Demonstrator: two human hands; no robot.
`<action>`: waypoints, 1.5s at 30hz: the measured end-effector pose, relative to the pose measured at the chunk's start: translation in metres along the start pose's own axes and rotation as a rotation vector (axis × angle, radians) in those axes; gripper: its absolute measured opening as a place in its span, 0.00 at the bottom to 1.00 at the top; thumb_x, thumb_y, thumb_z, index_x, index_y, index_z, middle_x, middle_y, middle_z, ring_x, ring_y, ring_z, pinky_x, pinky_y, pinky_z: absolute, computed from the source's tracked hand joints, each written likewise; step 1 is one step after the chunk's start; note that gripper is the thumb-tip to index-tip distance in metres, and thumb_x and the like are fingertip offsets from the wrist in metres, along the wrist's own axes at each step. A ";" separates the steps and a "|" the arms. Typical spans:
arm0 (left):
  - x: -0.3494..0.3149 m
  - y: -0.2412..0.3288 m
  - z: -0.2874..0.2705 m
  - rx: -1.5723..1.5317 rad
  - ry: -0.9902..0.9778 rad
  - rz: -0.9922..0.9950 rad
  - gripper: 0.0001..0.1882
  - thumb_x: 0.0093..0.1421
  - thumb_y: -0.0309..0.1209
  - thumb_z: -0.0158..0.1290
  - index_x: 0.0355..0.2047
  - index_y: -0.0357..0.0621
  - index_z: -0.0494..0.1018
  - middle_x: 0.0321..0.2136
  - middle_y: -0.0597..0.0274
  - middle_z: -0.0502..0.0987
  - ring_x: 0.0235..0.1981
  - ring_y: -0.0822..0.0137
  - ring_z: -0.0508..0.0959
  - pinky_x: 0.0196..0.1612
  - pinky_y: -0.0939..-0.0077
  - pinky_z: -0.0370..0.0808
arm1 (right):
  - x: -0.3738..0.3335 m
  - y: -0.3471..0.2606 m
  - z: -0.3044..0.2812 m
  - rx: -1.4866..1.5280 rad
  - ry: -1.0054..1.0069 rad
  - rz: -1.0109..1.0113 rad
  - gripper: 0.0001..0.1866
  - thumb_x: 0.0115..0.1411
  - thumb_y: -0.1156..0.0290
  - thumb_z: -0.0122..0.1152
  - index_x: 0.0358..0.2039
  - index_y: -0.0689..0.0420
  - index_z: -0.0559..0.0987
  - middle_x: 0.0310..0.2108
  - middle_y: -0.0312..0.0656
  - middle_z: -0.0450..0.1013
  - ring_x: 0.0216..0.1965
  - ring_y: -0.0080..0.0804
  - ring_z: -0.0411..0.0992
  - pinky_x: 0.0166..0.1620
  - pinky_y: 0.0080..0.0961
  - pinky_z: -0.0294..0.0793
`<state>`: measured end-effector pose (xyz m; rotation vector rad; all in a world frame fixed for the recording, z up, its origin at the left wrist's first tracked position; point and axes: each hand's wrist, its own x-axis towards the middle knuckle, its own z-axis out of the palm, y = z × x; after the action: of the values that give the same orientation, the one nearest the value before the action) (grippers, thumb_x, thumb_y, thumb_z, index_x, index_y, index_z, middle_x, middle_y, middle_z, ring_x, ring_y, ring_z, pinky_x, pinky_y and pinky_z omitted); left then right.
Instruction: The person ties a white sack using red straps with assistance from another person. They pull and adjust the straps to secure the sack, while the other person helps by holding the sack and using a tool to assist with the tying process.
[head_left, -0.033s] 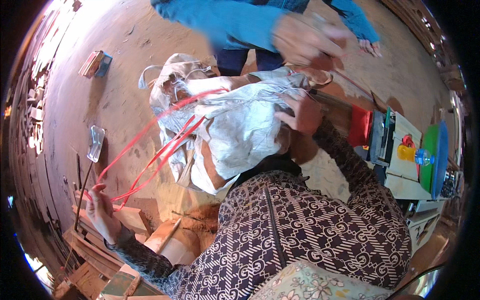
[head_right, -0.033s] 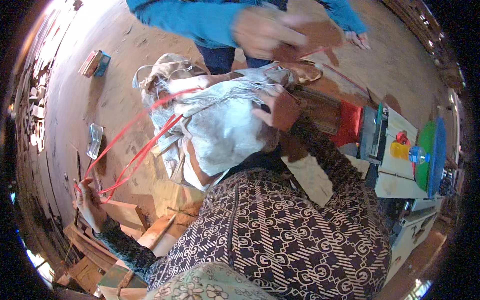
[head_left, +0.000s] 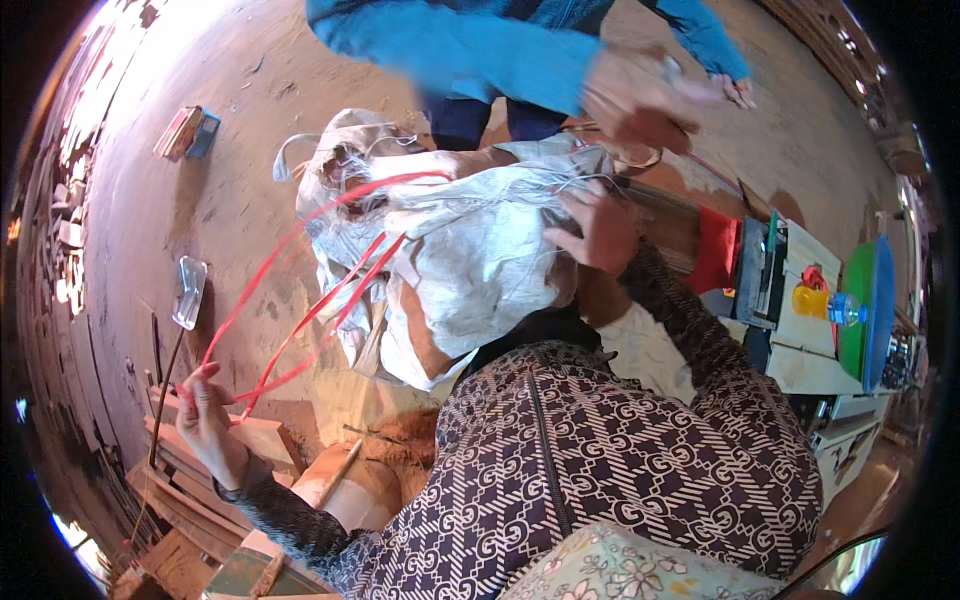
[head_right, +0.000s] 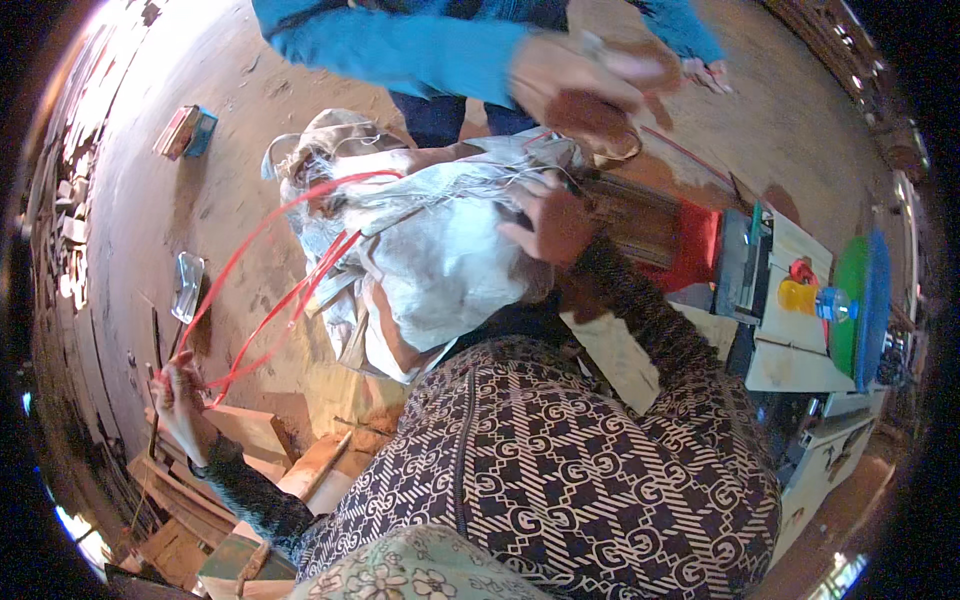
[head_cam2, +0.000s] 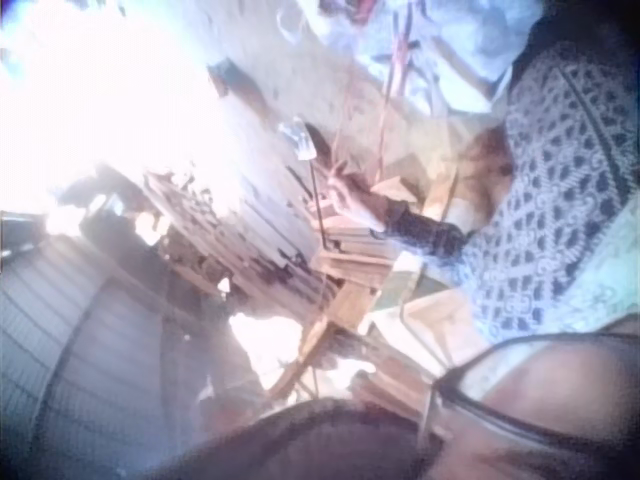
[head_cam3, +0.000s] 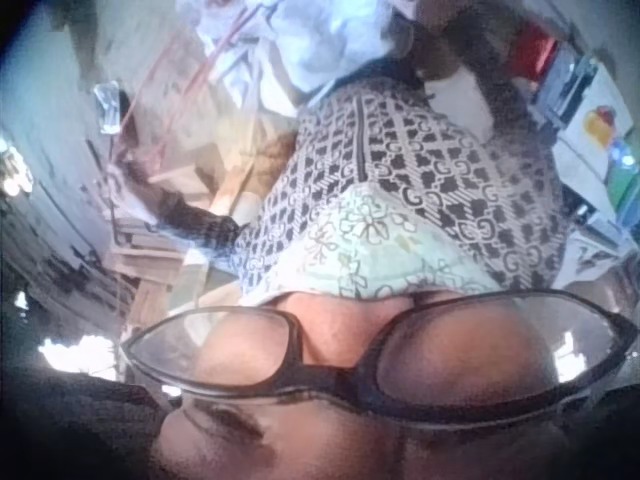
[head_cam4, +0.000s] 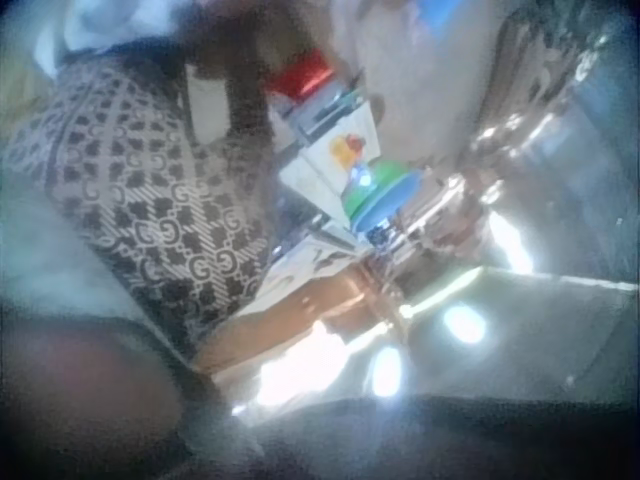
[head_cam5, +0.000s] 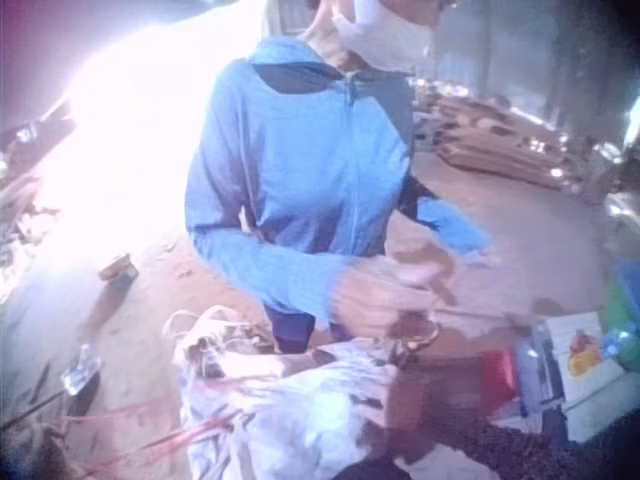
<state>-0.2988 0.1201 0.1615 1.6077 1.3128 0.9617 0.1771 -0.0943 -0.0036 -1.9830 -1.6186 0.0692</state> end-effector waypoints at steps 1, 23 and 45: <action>0.000 -0.002 0.019 0.128 -0.019 0.101 0.10 0.67 0.32 0.52 0.39 0.37 0.78 0.21 0.72 0.71 0.19 0.83 0.64 0.22 0.86 0.59 | -0.002 -0.014 0.000 0.046 -0.048 0.055 0.25 0.50 0.58 0.69 0.48 0.54 0.80 0.42 0.50 0.76 0.42 0.52 0.72 0.48 0.43 0.72; 0.000 -0.026 0.079 0.098 -0.180 -0.015 0.15 0.66 0.37 0.54 0.32 0.36 0.78 0.13 0.77 0.63 0.13 0.86 0.55 0.16 0.84 0.46 | -0.034 -0.038 0.029 0.230 -0.055 0.271 0.34 0.58 0.67 0.62 0.65 0.40 0.65 0.70 0.43 0.52 0.62 0.45 0.62 0.63 0.37 0.65; -0.012 -0.060 0.071 0.054 -0.212 -0.137 0.18 0.66 0.38 0.54 0.29 0.33 0.78 0.10 0.76 0.61 0.10 0.85 0.54 0.15 0.84 0.44 | -0.024 -0.036 0.021 0.254 -0.064 0.326 0.32 0.58 0.68 0.62 0.64 0.45 0.66 0.67 0.48 0.57 0.65 0.45 0.60 0.63 0.37 0.64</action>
<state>-0.2565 0.1059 0.0797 1.5900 1.2918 0.6593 0.1303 -0.1044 -0.0122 -2.0375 -1.2388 0.4446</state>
